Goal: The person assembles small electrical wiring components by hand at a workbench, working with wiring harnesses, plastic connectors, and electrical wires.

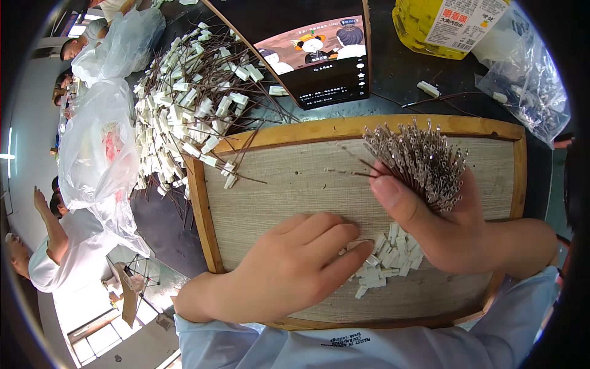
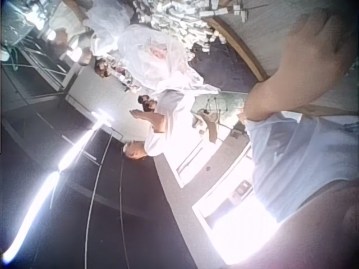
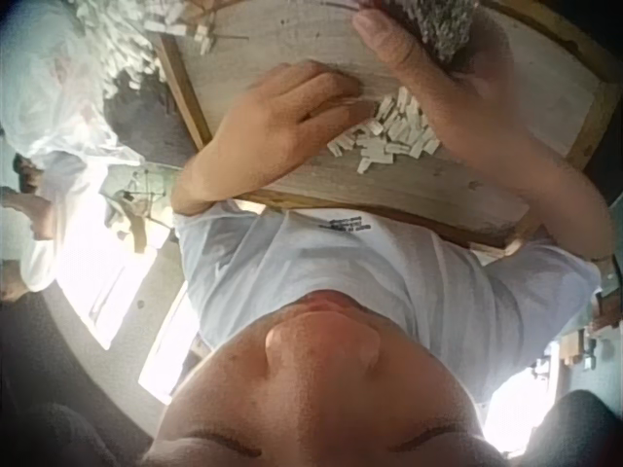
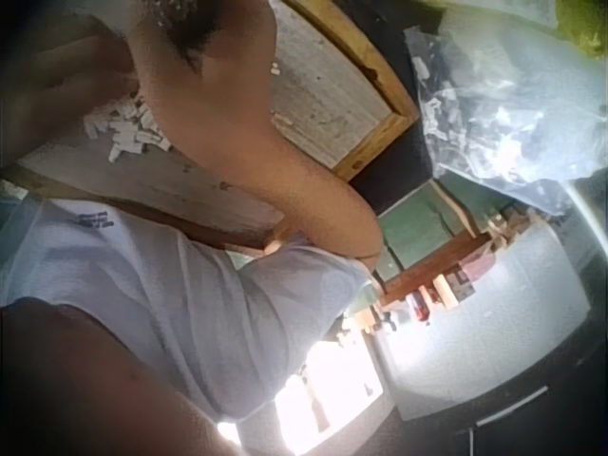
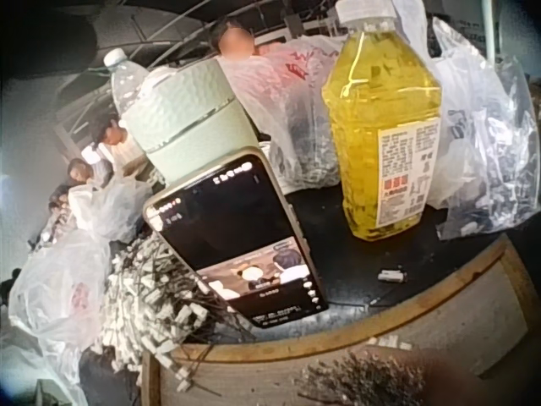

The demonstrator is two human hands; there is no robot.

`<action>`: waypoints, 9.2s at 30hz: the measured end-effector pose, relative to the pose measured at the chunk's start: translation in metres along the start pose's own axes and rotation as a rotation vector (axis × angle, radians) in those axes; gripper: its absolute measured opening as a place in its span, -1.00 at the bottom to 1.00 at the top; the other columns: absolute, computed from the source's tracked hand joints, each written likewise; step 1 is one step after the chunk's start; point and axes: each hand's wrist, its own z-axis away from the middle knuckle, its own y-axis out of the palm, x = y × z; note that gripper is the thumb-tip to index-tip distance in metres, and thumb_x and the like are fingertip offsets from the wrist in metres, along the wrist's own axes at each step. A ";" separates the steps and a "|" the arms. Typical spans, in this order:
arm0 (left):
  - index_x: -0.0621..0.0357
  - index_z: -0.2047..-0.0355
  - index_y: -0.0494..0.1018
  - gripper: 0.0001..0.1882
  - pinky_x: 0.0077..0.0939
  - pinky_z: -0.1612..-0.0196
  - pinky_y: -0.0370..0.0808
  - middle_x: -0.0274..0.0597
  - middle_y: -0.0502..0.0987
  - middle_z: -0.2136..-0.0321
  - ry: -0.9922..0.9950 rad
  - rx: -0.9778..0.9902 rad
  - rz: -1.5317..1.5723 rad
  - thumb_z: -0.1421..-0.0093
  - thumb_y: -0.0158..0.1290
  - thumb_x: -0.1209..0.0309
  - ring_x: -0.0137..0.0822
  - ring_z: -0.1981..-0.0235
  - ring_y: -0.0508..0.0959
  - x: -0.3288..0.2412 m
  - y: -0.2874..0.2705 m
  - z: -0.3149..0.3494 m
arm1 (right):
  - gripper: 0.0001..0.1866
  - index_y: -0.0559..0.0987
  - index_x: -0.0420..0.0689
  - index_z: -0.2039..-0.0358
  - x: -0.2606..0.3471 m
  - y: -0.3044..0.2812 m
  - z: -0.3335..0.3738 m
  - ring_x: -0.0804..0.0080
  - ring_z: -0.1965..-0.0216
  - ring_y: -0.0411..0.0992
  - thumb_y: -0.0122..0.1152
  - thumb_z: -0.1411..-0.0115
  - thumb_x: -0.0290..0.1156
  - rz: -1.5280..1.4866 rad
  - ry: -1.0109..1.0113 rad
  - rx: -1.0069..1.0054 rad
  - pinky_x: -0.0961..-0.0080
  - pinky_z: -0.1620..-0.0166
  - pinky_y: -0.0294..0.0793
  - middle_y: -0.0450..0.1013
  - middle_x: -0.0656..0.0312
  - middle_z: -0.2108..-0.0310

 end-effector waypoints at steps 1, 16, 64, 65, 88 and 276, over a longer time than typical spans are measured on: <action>0.18 0.31 0.52 -0.68 -0.48 0.37 0.45 -0.23 0.48 0.31 0.001 -0.001 0.001 0.16 0.11 0.44 -0.26 0.29 0.50 0.000 0.005 -0.001 | -0.88 0.46 -0.18 0.31 -0.001 0.000 0.001 0.78 0.46 0.25 0.13 -0.19 -0.42 -0.022 0.005 0.003 0.74 0.43 0.25 0.35 0.45 0.51; 0.22 0.31 0.35 -0.80 -0.25 0.21 0.54 0.09 0.54 0.32 -0.354 -0.623 1.101 -0.09 0.12 0.47 -0.06 0.26 0.58 0.032 -0.006 0.004 | -0.88 0.43 -0.17 0.43 0.020 -0.006 0.000 0.80 0.57 0.16 0.09 -0.18 -0.40 0.011 0.284 0.142 0.74 0.52 0.12 0.26 0.47 0.63; 0.15 0.36 0.41 -0.78 -0.54 0.40 0.39 -0.29 0.37 0.42 0.012 0.090 -0.105 0.09 0.00 0.40 -0.36 0.41 0.43 0.015 0.008 0.001 | -0.88 0.40 -0.20 0.33 0.014 -0.006 -0.001 0.80 0.57 0.14 0.06 -0.21 -0.42 0.021 0.143 0.081 0.74 0.51 0.11 0.25 0.48 0.62; 0.18 0.38 0.38 -0.78 -0.55 0.39 0.37 -0.28 0.34 0.43 0.021 0.061 -0.141 0.08 -0.02 0.40 -0.36 0.40 0.40 0.016 0.008 0.000 | -0.89 0.41 -0.20 0.34 0.015 -0.006 -0.001 0.80 0.54 0.14 0.07 -0.20 -0.43 0.006 0.178 0.099 0.73 0.49 0.12 0.25 0.49 0.62; 0.33 0.28 0.29 -0.69 -0.48 0.35 0.39 -0.08 0.40 0.37 -0.224 -0.448 0.330 0.04 0.05 0.77 -0.20 0.38 0.45 0.033 -0.010 0.009 | -0.91 0.47 -0.19 0.45 0.026 -0.005 0.001 0.85 0.64 0.14 0.12 -0.14 -0.45 0.178 0.380 0.123 0.82 0.56 0.13 0.26 0.48 0.69; 0.31 0.14 0.24 -0.74 -0.50 0.04 0.33 -0.01 0.31 0.14 -0.128 -0.442 1.291 -0.14 -0.05 0.66 -0.39 0.14 0.38 0.026 -0.003 0.002 | -0.86 0.46 -0.17 0.37 0.003 -0.011 0.002 0.67 0.48 0.28 0.03 -0.22 -0.36 -0.032 0.080 0.317 0.66 0.40 0.29 0.36 0.37 0.56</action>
